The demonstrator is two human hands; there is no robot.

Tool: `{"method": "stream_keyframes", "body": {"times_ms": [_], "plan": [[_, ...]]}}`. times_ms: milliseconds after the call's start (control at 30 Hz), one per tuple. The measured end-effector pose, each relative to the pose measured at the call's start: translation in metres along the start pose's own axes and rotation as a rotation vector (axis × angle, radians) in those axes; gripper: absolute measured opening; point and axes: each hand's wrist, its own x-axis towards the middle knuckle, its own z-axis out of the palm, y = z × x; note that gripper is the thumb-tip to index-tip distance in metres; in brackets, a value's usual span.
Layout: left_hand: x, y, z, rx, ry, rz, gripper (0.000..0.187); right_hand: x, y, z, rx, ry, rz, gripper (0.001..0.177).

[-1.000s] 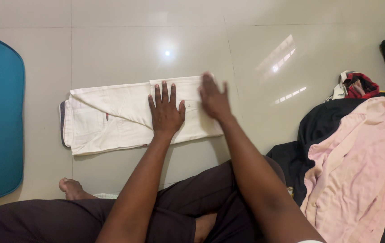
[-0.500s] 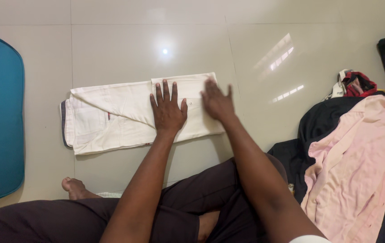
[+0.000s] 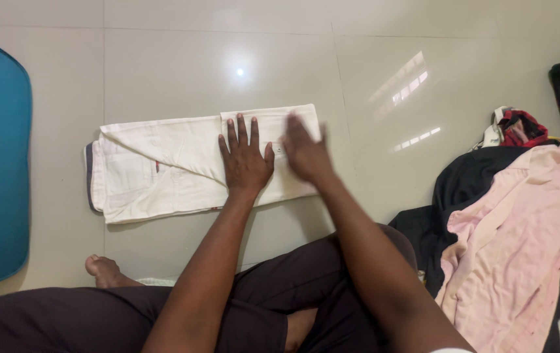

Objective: The person folds a white button-up shirt on the floor and then places it into a blue bag.

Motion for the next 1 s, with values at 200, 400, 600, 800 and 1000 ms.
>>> {"method": "stream_keyframes", "body": {"times_ms": [200, 400, 600, 800, 1000], "plan": [[-0.001, 0.002, -0.001, 0.010, 0.011, 0.009, 0.072, 0.028, 0.036, -0.007, 0.107, 0.005, 0.187, 0.069], [-0.002, 0.002, 0.001, 0.028, 0.005, 0.006, 0.073, 0.024, 0.015, -0.007, 0.078, 0.061, 0.019, 0.066], [-0.003, 0.000, 0.002, 0.054, 0.049, 0.024, 0.072, 0.015, 0.021, -0.028, -0.003, 0.019, 0.142, 0.061], [0.011, -0.016, -0.003, -0.016, -0.059, -0.045, 0.076, 0.013, 0.016, -0.035, 0.024, -0.091, 0.111, 0.064], [0.012, -0.035, -0.007, 0.042, 0.012, -0.094, 0.076, 0.016, 0.043, -0.032, 0.184, -0.066, 0.087, 0.061]]}}
